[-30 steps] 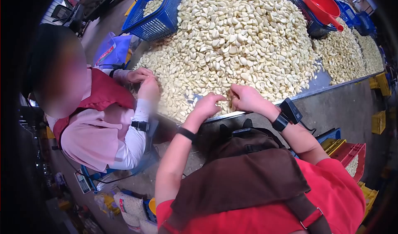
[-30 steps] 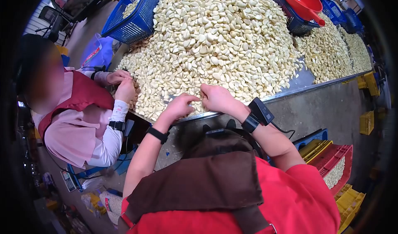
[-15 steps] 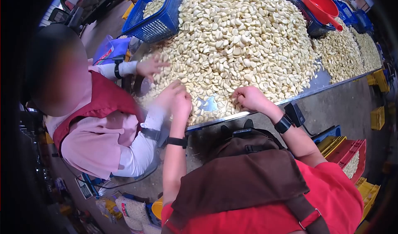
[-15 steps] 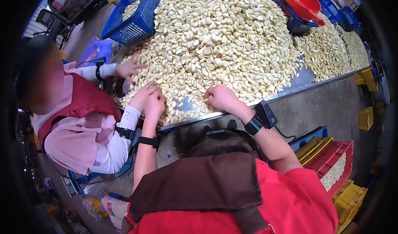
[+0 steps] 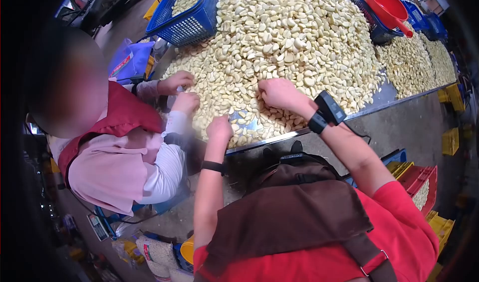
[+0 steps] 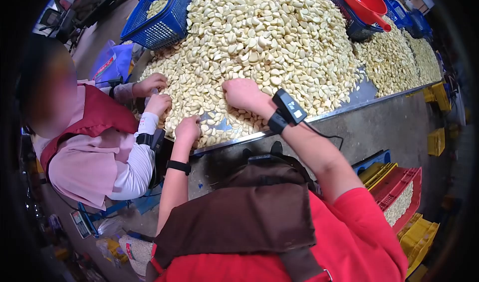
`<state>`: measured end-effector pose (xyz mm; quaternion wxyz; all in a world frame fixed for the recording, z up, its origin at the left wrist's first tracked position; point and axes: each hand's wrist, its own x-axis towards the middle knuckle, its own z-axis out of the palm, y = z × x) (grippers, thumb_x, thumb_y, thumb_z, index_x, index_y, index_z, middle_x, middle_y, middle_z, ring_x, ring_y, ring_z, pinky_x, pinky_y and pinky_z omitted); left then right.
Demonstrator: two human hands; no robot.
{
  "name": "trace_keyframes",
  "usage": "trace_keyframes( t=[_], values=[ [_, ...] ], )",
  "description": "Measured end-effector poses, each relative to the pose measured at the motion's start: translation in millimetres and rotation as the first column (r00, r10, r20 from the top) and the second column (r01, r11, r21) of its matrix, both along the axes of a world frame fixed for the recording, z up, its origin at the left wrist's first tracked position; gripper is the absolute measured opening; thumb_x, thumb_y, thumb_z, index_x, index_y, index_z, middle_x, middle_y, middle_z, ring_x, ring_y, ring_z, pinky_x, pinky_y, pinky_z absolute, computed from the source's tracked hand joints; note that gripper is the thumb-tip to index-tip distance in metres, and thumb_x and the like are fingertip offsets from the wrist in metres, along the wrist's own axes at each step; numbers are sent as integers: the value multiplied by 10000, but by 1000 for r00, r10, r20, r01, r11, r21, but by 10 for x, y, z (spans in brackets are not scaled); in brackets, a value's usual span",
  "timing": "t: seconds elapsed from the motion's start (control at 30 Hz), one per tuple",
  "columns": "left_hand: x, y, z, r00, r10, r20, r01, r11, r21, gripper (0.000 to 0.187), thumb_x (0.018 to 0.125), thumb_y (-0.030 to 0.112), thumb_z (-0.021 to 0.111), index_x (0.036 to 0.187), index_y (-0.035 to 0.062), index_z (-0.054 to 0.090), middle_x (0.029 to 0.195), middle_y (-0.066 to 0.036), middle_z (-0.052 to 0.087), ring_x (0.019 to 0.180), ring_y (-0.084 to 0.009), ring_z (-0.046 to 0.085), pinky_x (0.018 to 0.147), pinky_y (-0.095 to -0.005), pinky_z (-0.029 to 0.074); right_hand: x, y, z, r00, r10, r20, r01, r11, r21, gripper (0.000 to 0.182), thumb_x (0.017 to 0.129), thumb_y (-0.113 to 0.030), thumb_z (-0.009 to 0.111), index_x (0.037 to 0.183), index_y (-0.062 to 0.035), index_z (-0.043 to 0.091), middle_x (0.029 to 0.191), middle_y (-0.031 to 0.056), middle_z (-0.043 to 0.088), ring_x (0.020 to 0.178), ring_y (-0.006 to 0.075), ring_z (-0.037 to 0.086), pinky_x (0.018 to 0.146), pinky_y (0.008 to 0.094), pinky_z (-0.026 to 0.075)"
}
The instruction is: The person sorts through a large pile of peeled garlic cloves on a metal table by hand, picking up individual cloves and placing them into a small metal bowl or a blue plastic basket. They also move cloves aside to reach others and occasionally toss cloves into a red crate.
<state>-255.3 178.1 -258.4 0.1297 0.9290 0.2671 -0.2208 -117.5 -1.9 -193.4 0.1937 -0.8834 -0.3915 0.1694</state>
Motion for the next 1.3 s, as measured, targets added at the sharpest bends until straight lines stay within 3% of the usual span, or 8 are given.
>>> trace_keyframes(
  t=[0.13,0.2,0.5,0.7,0.77,0.87,0.97,1.3],
  values=[
    [-12,-245,-5,981,-97,166,109,992,-66,315,744,150,576,1042,190,669,1125,-156,562,914,-335,605,829,-397,495,-229,-100,-76,986,167,-22,-166,940,-297,192,745,-171,539,797,-44,673,774,157,663,739,299,657,656,400,521],
    [-6,-359,-120,749,-366,552,550,809,-209,333,716,222,645,1046,243,690,1151,-146,566,1004,-350,562,887,-401,465,-351,-140,-373,985,172,27,-156,941,-302,164,735,-149,562,779,-45,680,780,143,671,742,277,666,641,395,523],
    [-357,51,167,923,-364,122,378,918,-121,259,697,222,645,934,284,731,1265,-91,495,1084,-309,503,924,-419,441,-716,-264,-489,993,21,-118,-53,959,-277,200,745,-143,522,806,-50,689,798,152,671,772,299,660,676,392,519],
    [-243,-72,247,970,-219,-105,242,913,328,161,756,176,617,874,156,724,1095,-97,540,1034,-284,537,849,-362,481,-570,-170,-346,997,51,-59,-63,973,-222,158,723,-113,555,762,-37,688,780,125,676,758,274,666,667,374,522],
    [-232,-135,326,977,-202,-65,212,928,308,145,760,144,607,864,140,708,1046,-116,554,1000,-299,550,800,-374,496,-541,-191,-387,996,90,-17,-91,964,-251,149,726,-116,560,746,-39,686,771,122,675,751,271,667,656,374,521],
    [-162,-96,-4,864,-98,494,195,970,-147,165,721,67,590,870,102,651,932,-160,564,921,-342,565,737,-429,493,-529,-135,-688,989,146,10,-139,960,-244,138,735,-117,561,750,-51,680,749,121,670,740,273,666,630,382,518],
    [-100,-184,-228,835,-298,463,292,952,88,201,727,72,586,916,100,646,898,-169,573,814,-350,581,720,-439,483,-485,60,-481,994,112,13,-107,977,-187,148,754,-114,543,838,-81,660,722,127,653,738,294,659,614,410,512],
    [-163,-128,-247,891,-194,410,218,976,-12,128,761,54,539,862,125,574,854,-147,574,803,-354,594,683,-442,476,-136,-89,-221,998,-59,25,60,997,-40,151,735,-136,561,811,-53,661,795,150,656,778,327,645,677,407,517]
  ],
)
